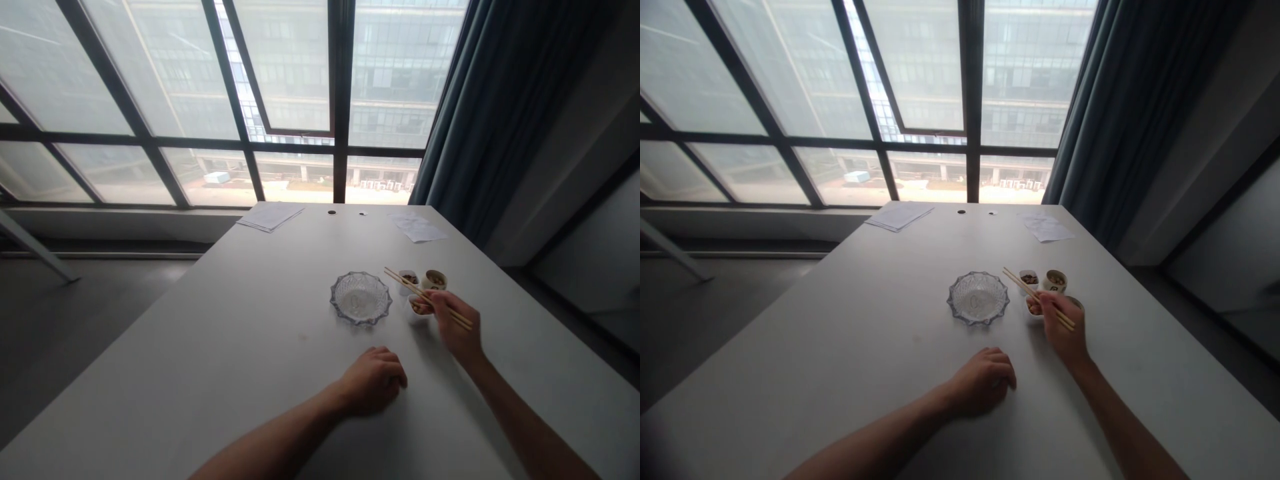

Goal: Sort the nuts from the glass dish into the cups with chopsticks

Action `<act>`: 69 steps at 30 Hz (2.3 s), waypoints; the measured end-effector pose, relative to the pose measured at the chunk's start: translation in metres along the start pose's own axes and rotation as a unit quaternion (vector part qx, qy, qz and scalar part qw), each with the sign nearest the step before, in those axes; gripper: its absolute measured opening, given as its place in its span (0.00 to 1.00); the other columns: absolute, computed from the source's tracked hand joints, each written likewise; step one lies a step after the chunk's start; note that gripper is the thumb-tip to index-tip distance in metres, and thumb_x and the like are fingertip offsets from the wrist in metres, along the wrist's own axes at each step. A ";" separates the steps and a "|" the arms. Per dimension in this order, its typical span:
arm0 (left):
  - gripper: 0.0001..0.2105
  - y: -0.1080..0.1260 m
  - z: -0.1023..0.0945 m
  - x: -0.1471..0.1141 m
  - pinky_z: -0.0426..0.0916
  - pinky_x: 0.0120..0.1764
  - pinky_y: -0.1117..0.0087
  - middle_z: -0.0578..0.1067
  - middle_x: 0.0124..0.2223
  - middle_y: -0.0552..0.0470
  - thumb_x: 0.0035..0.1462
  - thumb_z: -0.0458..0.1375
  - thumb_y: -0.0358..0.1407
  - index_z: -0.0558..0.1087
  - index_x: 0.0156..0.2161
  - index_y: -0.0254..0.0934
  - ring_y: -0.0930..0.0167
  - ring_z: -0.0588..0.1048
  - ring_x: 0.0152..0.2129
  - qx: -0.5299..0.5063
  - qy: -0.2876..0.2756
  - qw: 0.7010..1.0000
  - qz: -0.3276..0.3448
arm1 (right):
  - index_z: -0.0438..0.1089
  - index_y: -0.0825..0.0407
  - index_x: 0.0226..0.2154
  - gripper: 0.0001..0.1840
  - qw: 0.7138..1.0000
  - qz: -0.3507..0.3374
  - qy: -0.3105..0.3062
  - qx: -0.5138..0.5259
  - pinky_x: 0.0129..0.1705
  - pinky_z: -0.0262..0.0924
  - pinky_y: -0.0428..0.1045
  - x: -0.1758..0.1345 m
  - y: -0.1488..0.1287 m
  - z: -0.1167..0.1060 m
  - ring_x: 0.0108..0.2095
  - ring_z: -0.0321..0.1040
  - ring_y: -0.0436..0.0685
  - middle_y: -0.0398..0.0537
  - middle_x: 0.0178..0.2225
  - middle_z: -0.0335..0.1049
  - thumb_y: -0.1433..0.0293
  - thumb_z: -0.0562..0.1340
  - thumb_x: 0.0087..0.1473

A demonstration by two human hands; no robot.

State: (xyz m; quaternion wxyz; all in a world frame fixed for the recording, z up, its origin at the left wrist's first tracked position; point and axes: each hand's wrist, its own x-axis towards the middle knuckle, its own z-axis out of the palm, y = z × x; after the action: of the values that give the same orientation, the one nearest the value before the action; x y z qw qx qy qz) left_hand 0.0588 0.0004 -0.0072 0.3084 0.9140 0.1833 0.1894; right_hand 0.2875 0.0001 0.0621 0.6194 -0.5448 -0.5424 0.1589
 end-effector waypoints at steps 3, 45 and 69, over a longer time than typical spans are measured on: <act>0.11 0.000 0.000 0.000 0.68 0.53 0.67 0.81 0.43 0.50 0.59 0.58 0.23 0.79 0.41 0.39 0.66 0.76 0.42 -0.002 0.003 1.000 0.000 | 0.80 0.49 0.44 0.15 0.980 -0.127 -0.121 -0.092 0.48 0.75 0.58 -0.003 0.000 0.021 0.43 0.81 0.64 0.54 0.43 0.82 0.59 0.61 0.70; 0.11 0.010 -0.012 0.000 0.69 0.50 0.65 0.81 0.43 0.49 0.54 0.58 0.23 0.76 0.40 0.39 0.66 0.77 0.41 0.079 0.014 0.995 0.062 | 0.59 0.54 0.70 0.28 0.912 -0.199 -0.185 -0.306 0.70 0.60 0.65 -0.068 0.005 -0.024 0.72 0.56 0.66 0.62 0.71 0.61 0.68 0.56 0.71; 0.30 0.021 -0.008 -0.104 0.49 0.72 0.41 0.52 0.77 0.52 0.70 0.56 0.40 0.59 0.75 0.50 0.54 0.51 0.74 0.262 0.011 0.935 -0.238 | 0.60 0.50 0.73 0.36 0.848 -0.003 -0.404 -0.342 0.76 0.32 0.65 -0.130 0.009 0.005 0.77 0.38 0.65 0.55 0.77 0.44 0.57 0.58 0.67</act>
State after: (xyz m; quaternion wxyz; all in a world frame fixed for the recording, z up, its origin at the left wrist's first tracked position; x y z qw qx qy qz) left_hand -0.0294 -0.0580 -0.0127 0.0918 0.8898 0.4421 0.0660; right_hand 0.2403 -0.0967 -0.0110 0.1205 -0.6081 -0.7665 0.1677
